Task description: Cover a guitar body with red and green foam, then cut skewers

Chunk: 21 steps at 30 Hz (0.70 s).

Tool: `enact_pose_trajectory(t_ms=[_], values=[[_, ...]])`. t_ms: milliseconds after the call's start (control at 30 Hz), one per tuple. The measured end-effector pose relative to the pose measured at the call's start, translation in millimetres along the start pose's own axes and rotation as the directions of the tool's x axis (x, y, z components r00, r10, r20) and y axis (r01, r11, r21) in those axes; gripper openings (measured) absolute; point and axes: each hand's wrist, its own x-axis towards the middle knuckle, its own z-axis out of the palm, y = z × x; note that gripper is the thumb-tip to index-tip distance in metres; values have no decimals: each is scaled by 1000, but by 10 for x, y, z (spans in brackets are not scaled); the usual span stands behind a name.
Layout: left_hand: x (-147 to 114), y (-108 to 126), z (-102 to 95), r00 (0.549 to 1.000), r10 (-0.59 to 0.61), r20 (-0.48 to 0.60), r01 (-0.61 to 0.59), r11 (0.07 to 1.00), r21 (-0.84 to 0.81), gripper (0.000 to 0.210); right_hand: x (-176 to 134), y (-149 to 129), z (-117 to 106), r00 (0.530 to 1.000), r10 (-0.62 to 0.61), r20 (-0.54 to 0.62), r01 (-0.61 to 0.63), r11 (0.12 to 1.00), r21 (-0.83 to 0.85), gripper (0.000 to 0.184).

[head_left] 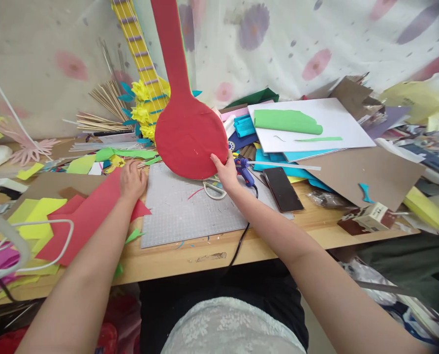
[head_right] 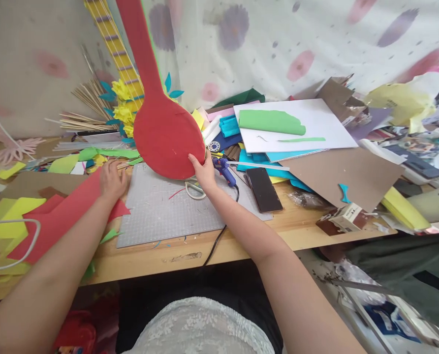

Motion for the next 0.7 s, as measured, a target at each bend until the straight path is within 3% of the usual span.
enact_pose_trajectory(t_ms=[67,133,200,300,367,433,500,533,700], values=[[88,-122,-55,1000,-18,4,18,999,49,23,49,3,-10,999,-18,-33,17,999,-27,55],[143,-73,-69,999,-31,-12,32,995,94,18,124,15,-22,997,-30,-69,25,997,-75,53],[158,167,-16,1000,2,5,-3,995,104,18,215,31,-19,994,-25,-103,13,993,-117,50],[104,747,182,981,132,145,-138,990,32,33,342,43,34,989,-4,-151,-10,996,-89,45],[36,1123,339,926,271,263,-251,962,-108,47,400,45,87,987,12,-162,-19,999,-46,44],[-25,1388,465,818,429,384,-361,902,-238,52,435,49,130,988,18,-153,-24,999,-36,42],[-60,1527,542,725,513,460,-406,857,-316,52,459,63,148,991,18,-135,-27,997,-66,40],[-68,1559,562,700,531,477,-412,846,-338,52,471,73,148,992,20,-124,-31,996,-87,39],[-71,1521,563,710,520,475,-370,850,-376,43,569,145,119,999,35,0,-35,998,-55,38]])
